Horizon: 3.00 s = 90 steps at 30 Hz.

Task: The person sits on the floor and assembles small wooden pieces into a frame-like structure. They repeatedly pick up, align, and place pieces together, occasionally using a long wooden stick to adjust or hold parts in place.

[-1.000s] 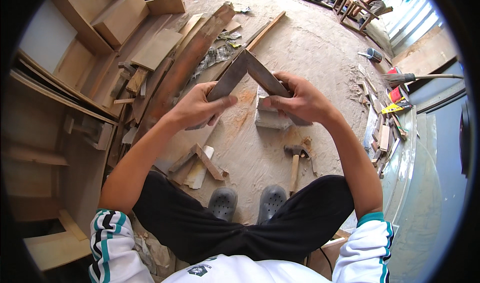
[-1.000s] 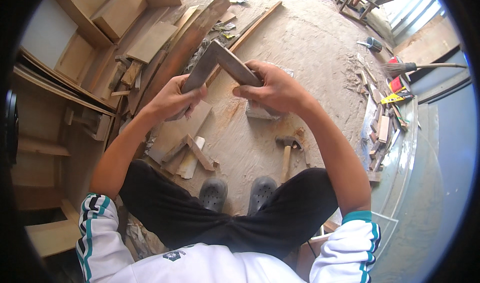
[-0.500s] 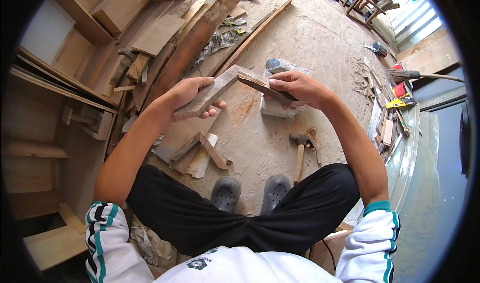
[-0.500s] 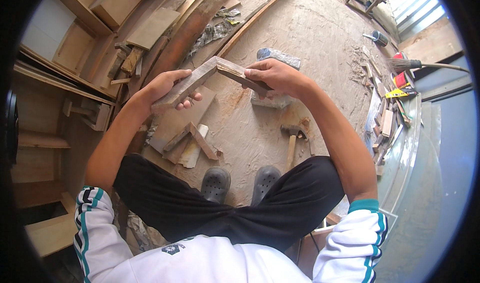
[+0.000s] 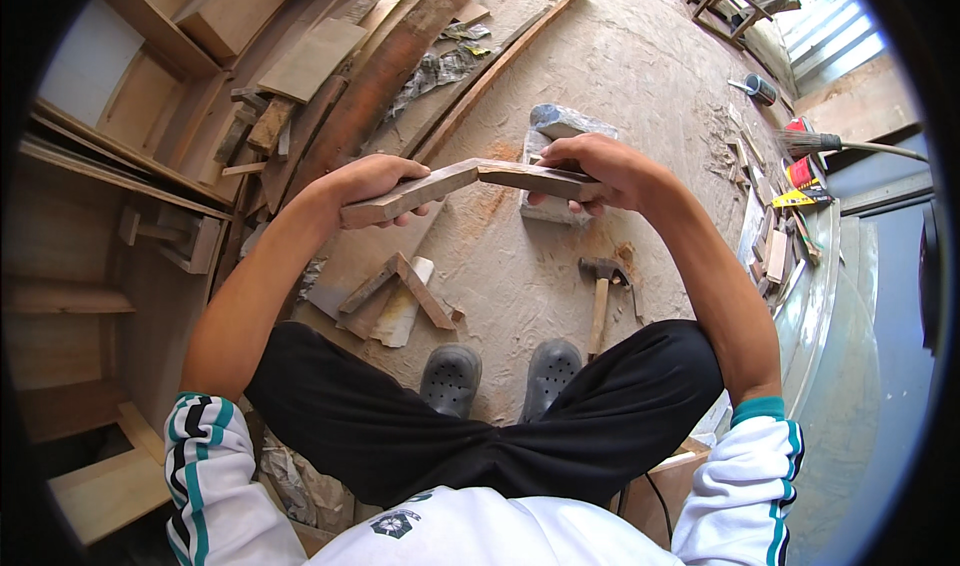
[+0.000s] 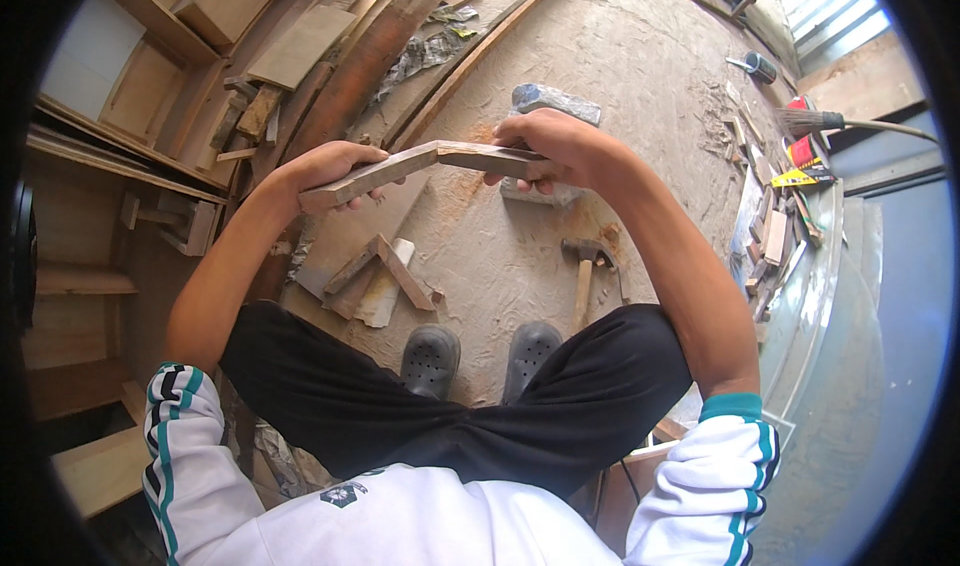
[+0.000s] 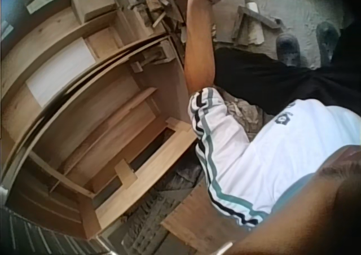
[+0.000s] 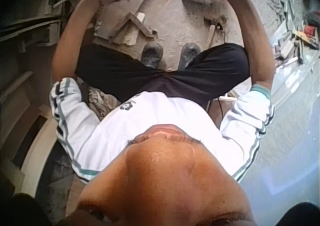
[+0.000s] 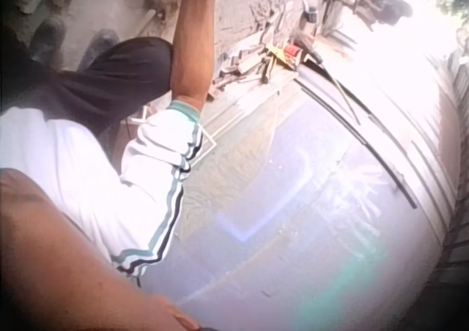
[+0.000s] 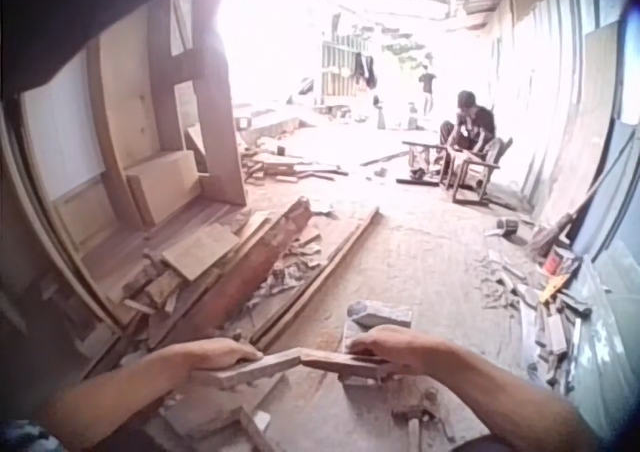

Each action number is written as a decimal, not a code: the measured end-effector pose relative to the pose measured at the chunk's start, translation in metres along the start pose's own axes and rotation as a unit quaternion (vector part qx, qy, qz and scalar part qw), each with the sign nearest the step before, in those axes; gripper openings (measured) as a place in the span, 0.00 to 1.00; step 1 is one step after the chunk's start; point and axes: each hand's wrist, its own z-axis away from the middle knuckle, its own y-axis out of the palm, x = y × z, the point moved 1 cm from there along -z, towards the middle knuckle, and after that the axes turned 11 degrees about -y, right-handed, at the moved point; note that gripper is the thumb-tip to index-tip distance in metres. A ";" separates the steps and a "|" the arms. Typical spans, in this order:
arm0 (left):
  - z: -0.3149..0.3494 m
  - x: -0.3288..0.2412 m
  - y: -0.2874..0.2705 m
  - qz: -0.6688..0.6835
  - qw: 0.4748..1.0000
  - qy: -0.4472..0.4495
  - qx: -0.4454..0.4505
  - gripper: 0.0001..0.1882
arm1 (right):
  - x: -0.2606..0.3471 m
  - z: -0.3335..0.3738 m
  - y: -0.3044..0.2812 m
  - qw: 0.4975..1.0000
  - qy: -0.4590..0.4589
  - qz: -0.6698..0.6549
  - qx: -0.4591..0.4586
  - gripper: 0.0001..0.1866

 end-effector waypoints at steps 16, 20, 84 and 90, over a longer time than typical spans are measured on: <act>0.000 0.001 0.003 -0.136 0.985 -0.061 0.090 0.22 | 0.005 0.009 0.005 0.989 0.076 0.102 0.076 0.23; 0.002 0.004 0.005 -0.134 0.984 -0.076 0.092 0.22 | 0.008 0.011 0.011 0.986 0.084 0.125 0.065 0.26; -0.270 0.143 0.058 -0.452 0.811 0.280 -0.246 0.08 | -0.344 -0.084 -0.032 0.802 -0.201 0.563 -0.020 0.12; -0.270 0.144 0.055 -0.470 0.806 0.282 -0.223 0.08 | -0.344 -0.082 -0.028 0.813 -0.222 0.537 -0.022 0.10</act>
